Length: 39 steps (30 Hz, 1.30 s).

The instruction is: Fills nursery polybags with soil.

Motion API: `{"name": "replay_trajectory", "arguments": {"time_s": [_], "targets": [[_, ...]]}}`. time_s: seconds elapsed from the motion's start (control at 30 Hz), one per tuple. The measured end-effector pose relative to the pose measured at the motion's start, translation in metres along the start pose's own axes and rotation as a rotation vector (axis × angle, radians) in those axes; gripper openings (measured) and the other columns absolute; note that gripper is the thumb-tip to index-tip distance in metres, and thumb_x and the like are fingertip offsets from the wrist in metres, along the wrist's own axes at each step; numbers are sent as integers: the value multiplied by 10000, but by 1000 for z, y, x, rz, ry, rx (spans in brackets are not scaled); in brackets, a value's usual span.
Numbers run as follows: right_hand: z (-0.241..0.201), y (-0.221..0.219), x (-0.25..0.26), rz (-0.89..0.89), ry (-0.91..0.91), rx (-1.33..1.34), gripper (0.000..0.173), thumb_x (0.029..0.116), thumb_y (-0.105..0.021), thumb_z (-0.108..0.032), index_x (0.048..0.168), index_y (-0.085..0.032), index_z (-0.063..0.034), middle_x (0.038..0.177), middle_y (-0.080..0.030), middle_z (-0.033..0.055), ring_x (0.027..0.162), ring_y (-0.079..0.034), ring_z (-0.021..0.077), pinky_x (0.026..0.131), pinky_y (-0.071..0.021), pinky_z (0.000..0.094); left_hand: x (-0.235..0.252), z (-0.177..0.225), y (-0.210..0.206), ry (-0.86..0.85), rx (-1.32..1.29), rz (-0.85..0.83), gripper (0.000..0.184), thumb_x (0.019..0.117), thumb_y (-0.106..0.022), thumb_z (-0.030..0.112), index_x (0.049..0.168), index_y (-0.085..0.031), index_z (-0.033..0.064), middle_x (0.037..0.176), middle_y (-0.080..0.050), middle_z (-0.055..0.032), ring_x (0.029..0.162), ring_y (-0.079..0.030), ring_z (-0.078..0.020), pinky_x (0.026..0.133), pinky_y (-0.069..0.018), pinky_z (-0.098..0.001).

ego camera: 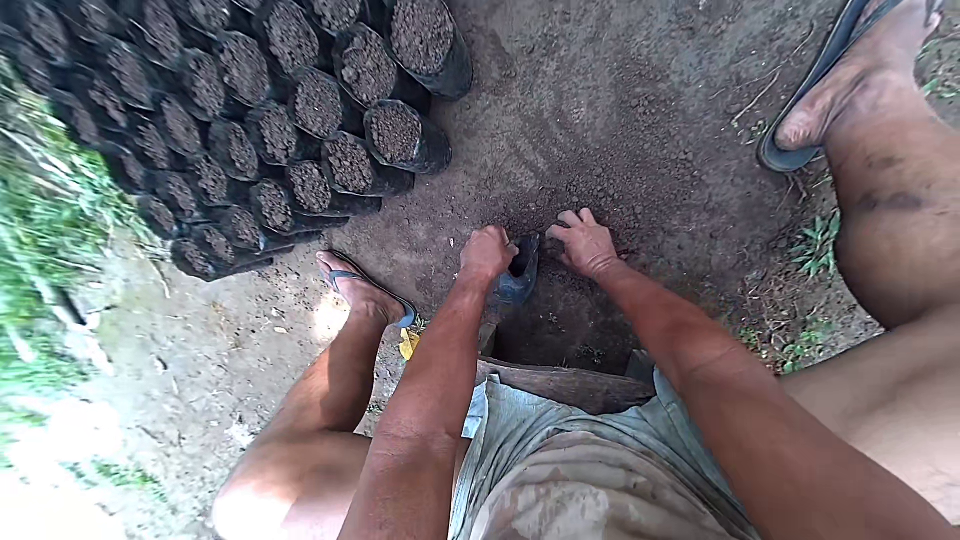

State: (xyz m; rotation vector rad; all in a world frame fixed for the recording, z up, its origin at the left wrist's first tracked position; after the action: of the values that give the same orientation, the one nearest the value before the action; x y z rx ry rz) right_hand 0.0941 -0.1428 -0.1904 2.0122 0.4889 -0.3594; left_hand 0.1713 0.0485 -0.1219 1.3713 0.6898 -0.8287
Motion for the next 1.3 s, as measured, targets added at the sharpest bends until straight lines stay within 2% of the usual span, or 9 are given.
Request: {"name": "replay_trajectory", "arguments": {"time_s": [0.1,0.2,0.3,0.37,0.53,0.73,0.93,1.1,1.3], "targets": [[14,12,-5,145,-352,457,401,815,-806,-229,1209,-731,-261,1287,-689,40,1197,-651,293,944,-561,597,-34,-10,6,-36,-121,133,329,977,-657,413,1112,-705,117,1053,-728,-161,1019,-709,-364,858,-567,-639],[23,20,-28,210,-669,1252,420,892,-743,-247,1304,-674,-194,1170,-704,76,1002,-686,234,794,-588,475,-77,-13,1,-77,-196,292,312,1009,-603,388,1119,-702,113,995,-736,-138,956,-725,-332,835,-583,-605],[5,40,-54,136,-648,1818,374,1020,-532,-449,1304,-593,-214,1065,-689,37,753,-645,172,578,-524,318,-106,-14,-17,-115,-299,435,300,1020,-595,357,1091,-717,93,999,-738,-124,936,-729,-299,849,-594,-563],[-17,56,-72,147,-560,2018,371,1034,-414,-481,1258,-564,-227,1047,-679,49,737,-640,179,562,-513,309,-117,-14,-34,-120,-381,492,292,1022,-600,350,1078,-720,89,969,-742,-115,903,-731,-285,836,-599,-546],[-88,80,-93,338,-319,2373,322,1026,-400,-476,1041,-542,-188,912,-640,63,749,-649,217,598,-550,367,-130,-10,-59,-83,-523,549,294,1015,-609,349,1085,-715,84,940,-750,-114,895,-739,-282,844,-597,-540],[-132,68,-94,411,-354,2102,318,1053,-393,-420,1001,-550,-149,902,-656,66,774,-653,212,642,-551,375,-133,-12,-64,-72,-556,504,307,1020,-586,353,1074,-712,78,990,-742,-132,965,-726,-298,887,-580,-548],[-137,48,-94,566,-287,1549,413,1059,-432,-330,922,-696,-44,961,-742,102,968,-697,236,889,-570,455,-132,-16,-64,-37,-535,476,220,972,-599,213,1083,-694,48,1035,-734,-162,1015,-718,-330,900,-576,-561],[-143,43,-97,569,-238,1305,423,1076,-430,-267,955,-777,-57,1013,-772,59,1036,-693,173,960,-544,416,-124,-22,-71,-34,-546,476,277,1028,-570,290,1115,-697,60,1061,-735,-163,1037,-716,-330,923,-570,-552],[-137,55,-104,403,-128,1150,383,1091,-416,-196,1127,-773,-65,1169,-762,46,1165,-668,143,1038,-519,384,-120,-26,-73,-25,-546,463,291,1036,-560,323,1106,-702,79,1036,-739,-156,1015,-721,-327,897,-574,-567]]}}
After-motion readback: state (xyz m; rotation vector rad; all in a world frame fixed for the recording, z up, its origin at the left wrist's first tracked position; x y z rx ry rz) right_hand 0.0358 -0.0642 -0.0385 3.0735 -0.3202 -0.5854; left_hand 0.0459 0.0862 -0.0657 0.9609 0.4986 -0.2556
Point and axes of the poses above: each hand's wrist, its own x-axis towards the middle knuckle, its own y-axis out of the back of the hand, z = x × y, the point moved 4 cm from there along x, towards the middle knuckle
